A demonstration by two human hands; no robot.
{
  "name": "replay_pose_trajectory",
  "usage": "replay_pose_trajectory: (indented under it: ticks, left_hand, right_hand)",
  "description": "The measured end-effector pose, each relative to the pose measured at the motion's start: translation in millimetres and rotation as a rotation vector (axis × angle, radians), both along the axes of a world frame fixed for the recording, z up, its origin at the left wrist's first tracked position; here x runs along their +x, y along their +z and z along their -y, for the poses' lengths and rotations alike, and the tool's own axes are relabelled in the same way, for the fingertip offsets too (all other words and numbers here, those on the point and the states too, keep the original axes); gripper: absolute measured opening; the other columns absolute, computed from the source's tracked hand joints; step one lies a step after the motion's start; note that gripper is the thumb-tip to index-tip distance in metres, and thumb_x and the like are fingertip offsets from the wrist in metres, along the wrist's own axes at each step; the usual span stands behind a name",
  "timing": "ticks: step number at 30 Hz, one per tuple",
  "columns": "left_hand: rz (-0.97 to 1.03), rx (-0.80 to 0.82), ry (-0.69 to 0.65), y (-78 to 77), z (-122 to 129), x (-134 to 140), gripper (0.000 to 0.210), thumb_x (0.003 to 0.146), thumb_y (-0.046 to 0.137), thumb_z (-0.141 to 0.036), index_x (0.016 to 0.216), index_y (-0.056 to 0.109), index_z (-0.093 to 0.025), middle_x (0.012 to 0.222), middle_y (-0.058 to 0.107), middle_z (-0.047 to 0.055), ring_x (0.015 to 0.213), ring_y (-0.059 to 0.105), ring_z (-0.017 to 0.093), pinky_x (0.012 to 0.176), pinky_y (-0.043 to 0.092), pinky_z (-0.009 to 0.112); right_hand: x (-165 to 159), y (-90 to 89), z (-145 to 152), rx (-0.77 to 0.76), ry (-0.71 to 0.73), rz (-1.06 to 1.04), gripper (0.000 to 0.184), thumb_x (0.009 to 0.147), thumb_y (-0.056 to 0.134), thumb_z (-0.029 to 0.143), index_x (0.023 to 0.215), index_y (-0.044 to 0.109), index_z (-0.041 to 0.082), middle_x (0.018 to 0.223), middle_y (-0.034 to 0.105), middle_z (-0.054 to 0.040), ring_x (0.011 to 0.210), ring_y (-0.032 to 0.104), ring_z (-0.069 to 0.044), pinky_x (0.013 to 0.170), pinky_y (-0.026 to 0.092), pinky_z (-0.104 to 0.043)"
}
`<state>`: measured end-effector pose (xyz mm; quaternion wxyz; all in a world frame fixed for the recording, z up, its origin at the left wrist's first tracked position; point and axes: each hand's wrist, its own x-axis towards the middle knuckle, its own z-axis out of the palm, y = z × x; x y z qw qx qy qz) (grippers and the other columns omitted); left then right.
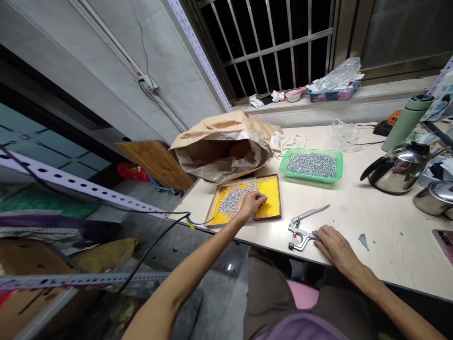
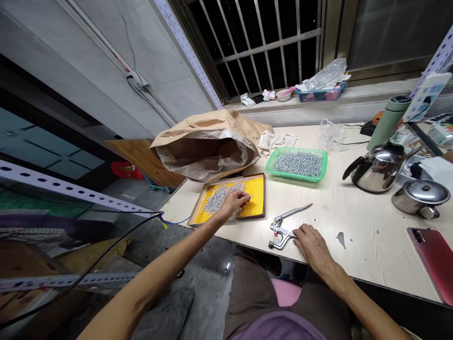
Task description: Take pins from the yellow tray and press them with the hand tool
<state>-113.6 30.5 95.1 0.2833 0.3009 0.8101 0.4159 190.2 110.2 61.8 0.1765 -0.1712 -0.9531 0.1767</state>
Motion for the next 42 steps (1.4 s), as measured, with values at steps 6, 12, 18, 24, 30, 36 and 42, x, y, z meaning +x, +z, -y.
replay_pose_trajectory:
  ticks: [6, 12, 18, 24, 30, 36, 42]
  left_hand:
    - [0.196, -0.242, -0.230, 0.2, 19, 74, 0.013, 0.067, 0.062, -0.025, 0.067, 0.064, -0.012, 0.053, 0.055, -0.004, 0.043, 0.044, 0.006, 0.040, 0.033, 0.017]
    - [0.213, -0.373, -0.269, -4.2, 25, 104, 0.016, 0.069, 0.060, -0.027, 0.064, 0.062, -0.012, 0.048, 0.050, -0.006, 0.039, 0.035, 0.005, 0.040, 0.025, 0.019]
    - [0.225, -0.391, -0.307, -7.1, 24, 108, 0.032, 0.070, 0.061, -0.038, 0.049, 0.051, -0.016, 0.038, 0.040, -0.007, 0.036, 0.030, 0.005, 0.040, 0.021, 0.022]
    - [0.276, -0.459, -0.334, -9.3, 20, 108, 0.035, 0.068, 0.066, -0.042, 0.050, 0.050, -0.016, 0.039, 0.041, -0.007, 0.036, 0.031, 0.005, 0.040, 0.021, 0.022]
    - [0.333, -0.520, -0.399, -12.6, 17, 101, 0.037, 0.065, 0.069, -0.047, 0.055, 0.052, -0.016, 0.042, 0.044, -0.007, 0.036, 0.030, 0.004, 0.039, 0.022, 0.021]
    - [0.338, -0.567, -0.440, -14.2, 14, 99, 0.038, 0.063, 0.070, -0.050, 0.057, 0.054, -0.015, 0.040, 0.043, -0.008, 0.035, 0.030, 0.004, 0.038, 0.021, 0.021]
    - [0.361, -0.594, -0.435, -12.6, 11, 100, 0.041, 0.059, 0.072, -0.051, 0.054, 0.052, -0.016, 0.039, 0.043, -0.008, 0.035, 0.030, 0.004, 0.039, 0.019, 0.021]
  right_hand:
    - [-2, 3.4, 6, 0.078, -0.058, 0.091, 0.014, 0.087, 0.052, 0.014, 0.097, 0.060, 0.019, 0.090, 0.059, -0.0067, 0.081, 0.055, -0.020, 0.068, 0.042, -0.032]
    - [-3, 3.9, 9, 0.118, -0.079, 0.132, 0.017, 0.086, 0.056, 0.014, 0.103, 0.060, 0.019, 0.092, 0.060, -0.0064, 0.084, 0.054, -0.020, 0.069, 0.039, -0.032]
    - [-4, -4.2, 10, 0.136, -0.113, 0.155, 0.017, 0.088, 0.054, 0.012, 0.102, 0.061, 0.017, 0.091, 0.060, -0.0065, 0.082, 0.051, -0.020, 0.068, 0.036, -0.032]
    - [-5, -7.4, 12, 0.169, -0.129, 0.152, 0.019, 0.088, 0.051, 0.008, 0.100, 0.061, 0.018, 0.091, 0.060, -0.0053, 0.082, 0.048, -0.020, 0.068, 0.033, -0.031]
    - [-6, -4.8, 13, 0.218, -0.130, 0.179, 0.018, 0.088, 0.049, 0.005, 0.092, 0.060, 0.018, 0.087, 0.059, -0.0049, 0.080, 0.048, -0.019, 0.068, 0.031, -0.032]
    - [-7, -2.6, 14, 0.269, -0.118, 0.200, 0.019, 0.087, 0.047, 0.003, 0.088, 0.060, 0.018, 0.084, 0.059, -0.0047, 0.078, 0.048, -0.019, 0.070, 0.030, -0.032]
    - [-8, 5.8, 12, 0.180, -0.100, 0.296, 0.016, 0.089, 0.049, 0.009, 0.092, 0.061, 0.018, 0.090, 0.062, -0.0059, 0.084, 0.052, -0.020, 0.073, 0.035, -0.032]
